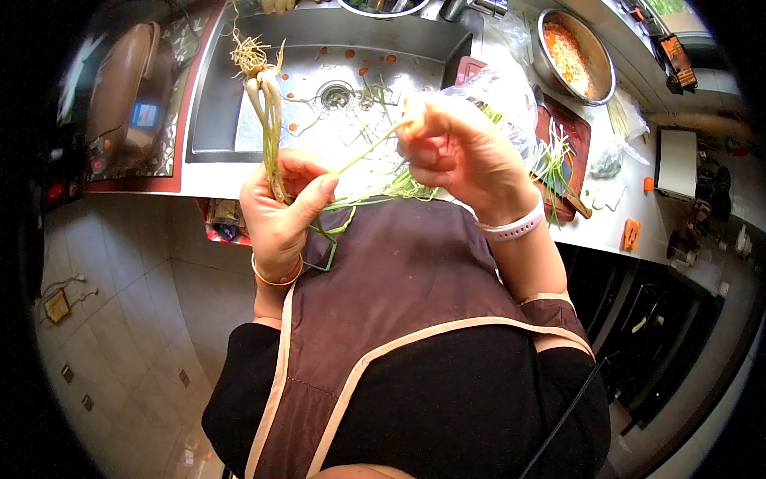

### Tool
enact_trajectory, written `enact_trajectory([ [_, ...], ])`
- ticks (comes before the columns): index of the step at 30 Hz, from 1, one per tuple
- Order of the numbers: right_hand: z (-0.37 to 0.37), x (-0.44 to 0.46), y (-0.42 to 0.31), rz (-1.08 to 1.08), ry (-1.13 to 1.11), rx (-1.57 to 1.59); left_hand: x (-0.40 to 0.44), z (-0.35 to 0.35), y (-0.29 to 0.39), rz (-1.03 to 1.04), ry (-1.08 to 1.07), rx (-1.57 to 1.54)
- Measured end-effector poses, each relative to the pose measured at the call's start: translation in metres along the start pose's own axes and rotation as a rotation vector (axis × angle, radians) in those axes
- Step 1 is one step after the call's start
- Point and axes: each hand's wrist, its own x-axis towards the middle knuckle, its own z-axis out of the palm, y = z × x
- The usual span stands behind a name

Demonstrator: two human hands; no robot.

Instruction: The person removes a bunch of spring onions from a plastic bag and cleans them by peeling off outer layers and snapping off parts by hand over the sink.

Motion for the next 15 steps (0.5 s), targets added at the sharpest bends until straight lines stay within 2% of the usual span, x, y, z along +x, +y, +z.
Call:
enact_trajectory([
  [2,-0.006,0.0,-0.005,-0.026,-0.049,0.112,0.0,-0.003,0.0,-0.01,0.013,-0.006],
  [7,-0.009,0.0,-0.012,-0.114,-0.079,0.097,0.004,-0.01,-0.002,-0.043,0.033,-0.051],
  [9,-0.003,-0.001,-0.009,-0.236,0.089,-0.168,0.006,-0.008,0.001,-0.067,0.039,-0.06],
  [11,0.0,0.004,-0.003,-0.275,0.154,-0.21,0.007,-0.008,0.002,-0.093,0.045,-0.069],
  [13,-0.008,0.017,0.005,-0.434,0.217,-0.501,0.008,-0.01,0.001,-0.169,0.023,-0.125],
  [14,-0.011,0.022,0.005,-0.422,0.255,-0.701,0.009,-0.011,-0.001,-0.166,0.018,-0.124],
  [15,-0.017,0.029,0.009,-0.376,0.395,-1.03,0.01,-0.012,-0.004,-0.176,0.013,-0.156],
])
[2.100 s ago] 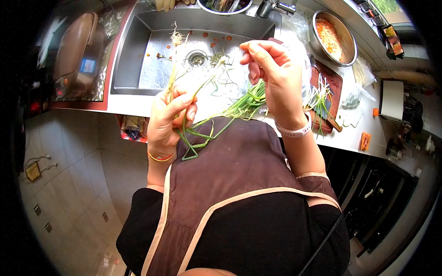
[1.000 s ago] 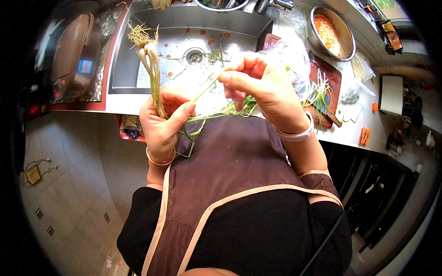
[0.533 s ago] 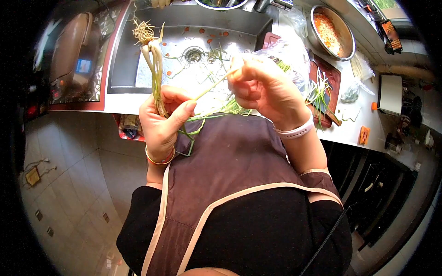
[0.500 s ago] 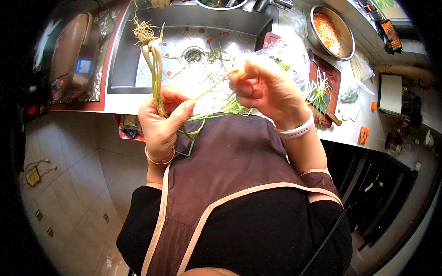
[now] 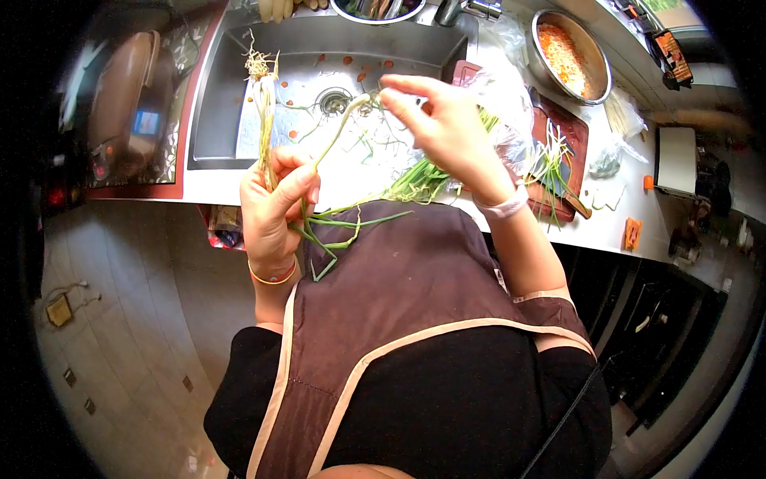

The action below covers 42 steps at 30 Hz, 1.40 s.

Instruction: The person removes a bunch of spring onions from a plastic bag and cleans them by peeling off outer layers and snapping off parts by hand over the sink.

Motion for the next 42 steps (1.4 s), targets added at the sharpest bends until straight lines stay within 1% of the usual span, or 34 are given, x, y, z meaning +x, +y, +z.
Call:
enact_trajectory([
  [2,0.011,0.008,0.027,-0.536,0.362,-0.838,0.003,0.0,-0.002,-0.007,-0.01,-0.03],
  [3,0.012,0.005,0.027,-0.428,0.301,-0.78,0.003,0.0,-0.002,-0.03,-0.009,-0.059],
  [4,0.012,0.002,0.025,-0.431,0.304,-0.778,0.004,-0.001,-0.001,-0.051,-0.006,-0.087],
  [6,0.012,-0.001,0.019,-0.296,0.235,-0.482,0.009,0.004,-0.007,-0.023,0.025,-0.107],
  [8,0.016,-0.001,0.01,-0.413,0.276,-0.384,0.01,0.005,-0.011,-0.008,0.047,-0.125],
  [9,0.017,-0.004,0.002,-0.302,0.173,-0.208,0.011,0.004,-0.012,-0.062,0.063,-0.085],
  [10,0.019,-0.006,-0.002,-0.242,0.088,-0.045,0.014,0.006,-0.013,-0.113,0.064,-0.049],
  [11,0.02,-0.007,-0.006,-0.17,0.016,0.114,0.014,0.009,-0.017,-0.097,0.1,-0.007],
  [12,0.022,-0.006,-0.005,-0.153,-0.039,0.262,0.015,0.013,-0.016,-0.114,0.061,0.004],
  [13,0.021,-0.008,-0.006,-0.077,-0.084,0.294,0.017,0.015,-0.023,-0.084,0.058,0.048],
  [14,0.018,-0.01,-0.006,-0.008,-0.126,0.333,0.022,0.019,-0.036,0.075,0.022,0.094],
  [15,0.019,-0.007,0.0,-0.028,-0.104,0.438,0.019,0.024,-0.027,-0.107,0.049,0.076],
  [16,0.017,-0.004,0.004,-0.052,-0.095,0.546,0.022,0.021,-0.031,-0.1,0.015,-0.024],
  [17,0.011,-0.003,0.004,-0.021,-0.037,0.689,0.025,0.018,-0.034,-0.099,0.01,-0.051],
  [18,-0.003,-0.003,0.007,-0.037,-0.037,0.689,0.027,0.014,-0.037,-0.098,0.013,-0.075],
  [20,-0.035,-0.01,0.014,0.026,0.053,0.696,0.032,0.003,-0.041,-0.051,0.017,-0.082],
  [21,-0.051,-0.017,0.015,0.081,0.131,0.62,0.031,-0.003,-0.042,-0.027,0.003,-0.076],
  [22,-0.07,-0.019,0.033,0.11,0.195,0.507,0.032,-0.005,-0.04,-0.025,-0.001,-0.079],
  [23,-0.087,-0.022,0.047,0.091,0.341,0.243,0.033,-0.01,-0.041,-0.024,-0.013,-0.098],
  [24,-0.105,-0.017,0.087,-0.026,0.501,0.034,0.034,-0.015,-0.042,-0.022,-0.022,-0.119],
  [25,-0.126,-0.023,0.1,0.067,0.557,-0.025,0.035,-0.015,-0.042,-0.041,0.0,-0.099],
  [26,-0.147,-0.024,0.127,0.174,0.593,0.014,0.036,-0.016,-0.044,-0.045,-0.001,-0.108],
  [27,-0.164,-0.031,0.133,0.314,0.628,0.03,0.038,-0.015,-0.045,-0.06,-0.003,-0.11],
  [28,-0.183,-0.036,0.158,0.351,0.643,0.024,0.038,-0.014,-0.046,-0.077,-0.003,-0.11],
  [29,-0.195,-0.039,0.168,0.407,0.7,0.13,0.039,-0.011,-0.046,-0.077,-0.014,-0.099],
  [30,-0.206,-0.045,0.163,0.38,0.704,0.323,0.039,-0.008,-0.045,-0.083,-0.018,-0.086],
  [31,-0.209,-0.045,0.148,0.365,0.773,0.489,0.039,-0.006,-0.045,-0.084,-0.02,-0.069],
  [32,-0.217,-0.041,0.158,0.22,0.817,0.482,0.04,-0.003,-0.043,-0.079,-0.012,-0.097],
  [33,-0.228,-0.041,0.15,0.198,0.718,0.878,0.04,-0.002,-0.042,-0.067,-0.023,-0.095],
  [34,-0.221,-0.037,0.118,0.217,0.801,0.922,0.042,-0.001,-0.043,-0.051,-0.038,-0.094],
  [35,-0.227,-0.033,0.114,0.205,0.754,1.008,0.044,-0.001,-0.044,-0.043,-0.039,-0.101],
  [36,-0.222,-0.03,0.099,0.138,0.745,1.029,0.044,0.002,-0.044,-0.031,-0.047,-0.1],
  [38,-0.215,-0.023,0.082,0.098,0.722,0.969,0.045,0.007,-0.043,-0.033,-0.058,-0.1],
  [42,-0.212,-0.019,0.079,0.106,0.614,1.015,0.044,0.005,-0.043,-0.042,-0.039,-0.112],
])
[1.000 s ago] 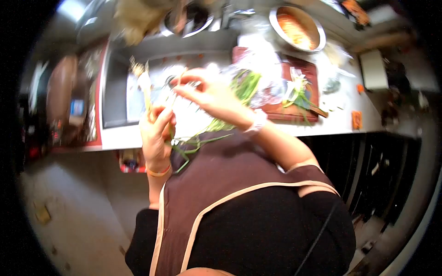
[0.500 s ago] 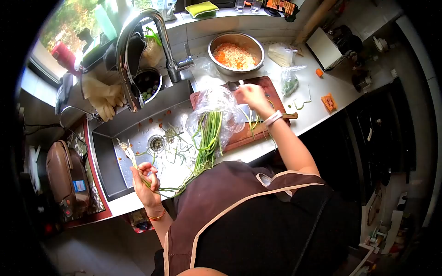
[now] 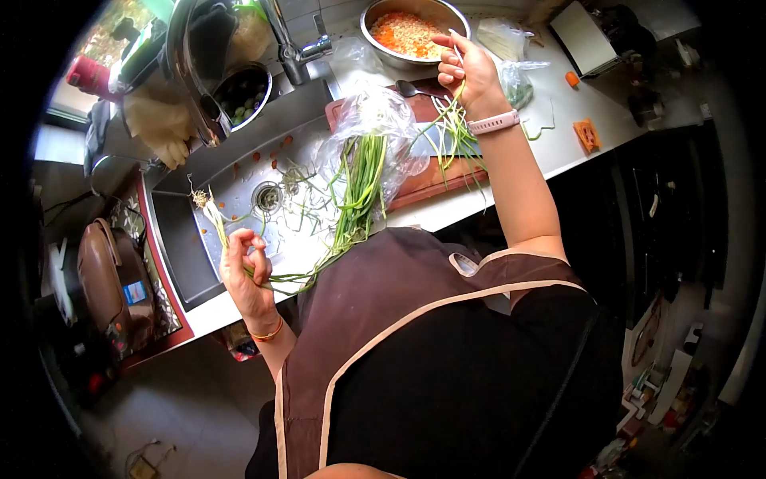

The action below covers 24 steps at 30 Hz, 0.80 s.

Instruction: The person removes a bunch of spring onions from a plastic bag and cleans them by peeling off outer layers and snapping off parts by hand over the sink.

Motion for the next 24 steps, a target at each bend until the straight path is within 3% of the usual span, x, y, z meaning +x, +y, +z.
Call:
enact_trajectory([
  [4,0.005,-0.004,0.009,0.103,-0.013,0.105,0.0,0.008,-0.003,-0.024,0.075,0.044],
  [10,0.058,-0.027,0.051,0.044,-0.081,0.161,-0.001,0.051,-0.013,-0.209,-0.161,0.154],
  [15,0.09,-0.039,0.082,-0.02,-0.048,0.104,-0.004,0.05,-0.02,-0.225,-0.202,0.295],
  [19,0.091,-0.041,0.094,-0.101,-0.009,0.03,-0.009,0.045,-0.02,-0.325,-0.218,0.213],
  [24,0.078,-0.039,0.09,-0.151,0.076,0.002,-0.004,0.024,-0.031,-0.192,-0.266,0.369],
])
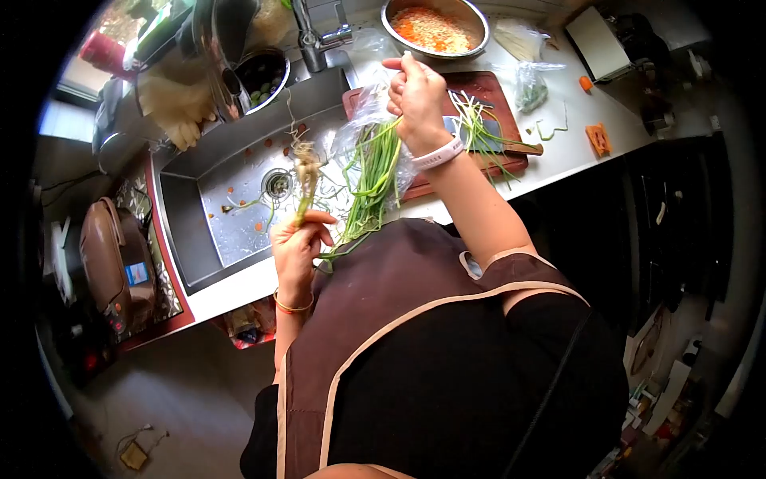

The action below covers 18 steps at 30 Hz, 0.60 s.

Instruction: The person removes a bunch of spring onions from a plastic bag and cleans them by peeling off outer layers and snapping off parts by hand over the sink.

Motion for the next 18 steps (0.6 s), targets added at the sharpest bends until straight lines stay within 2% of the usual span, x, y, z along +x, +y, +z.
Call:
enact_trajectory([
  [2,-0.016,0.01,-0.017,-0.059,-0.037,-0.122,0.006,-0.007,-0.003,0.156,0.194,0.08],
  [6,-0.072,0.037,-0.067,-0.14,-0.1,-0.756,0.026,-0.062,-0.02,0.073,0.385,0.163],
  [7,-0.1,0.061,-0.065,-0.139,-0.096,-0.757,0.03,-0.078,-0.03,0.029,0.412,0.141],
  [9,-0.168,0.109,-0.031,-0.196,0.091,-0.938,0.038,-0.091,-0.04,0.031,0.435,0.2],
  [10,-0.178,0.109,-0.027,-0.207,0.157,-1.28,0.041,-0.098,-0.045,0.032,0.448,0.229],
  [11,-0.2,0.117,-0.011,-0.276,0.162,-1.341,0.039,-0.096,-0.042,-0.034,0.468,0.167],
  [12,-0.205,0.115,-0.007,-0.177,0.134,-1.48,0.037,-0.094,-0.039,-0.101,0.487,0.104],
  [14,-0.219,0.117,0.014,-0.257,0.09,-1.515,0.04,-0.095,-0.05,-0.04,0.475,0.034],
  [15,-0.209,0.108,0.019,-0.233,0.178,-1.562,0.038,-0.096,-0.054,-0.018,0.454,-0.008],
  [16,-0.189,0.097,0.015,-0.178,0.228,-1.74,0.038,-0.097,-0.058,0.002,0.434,-0.045],
  [18,-0.155,0.081,0.016,-0.505,0.397,-1.852,0.033,-0.088,-0.05,0.037,0.39,-0.147],
])
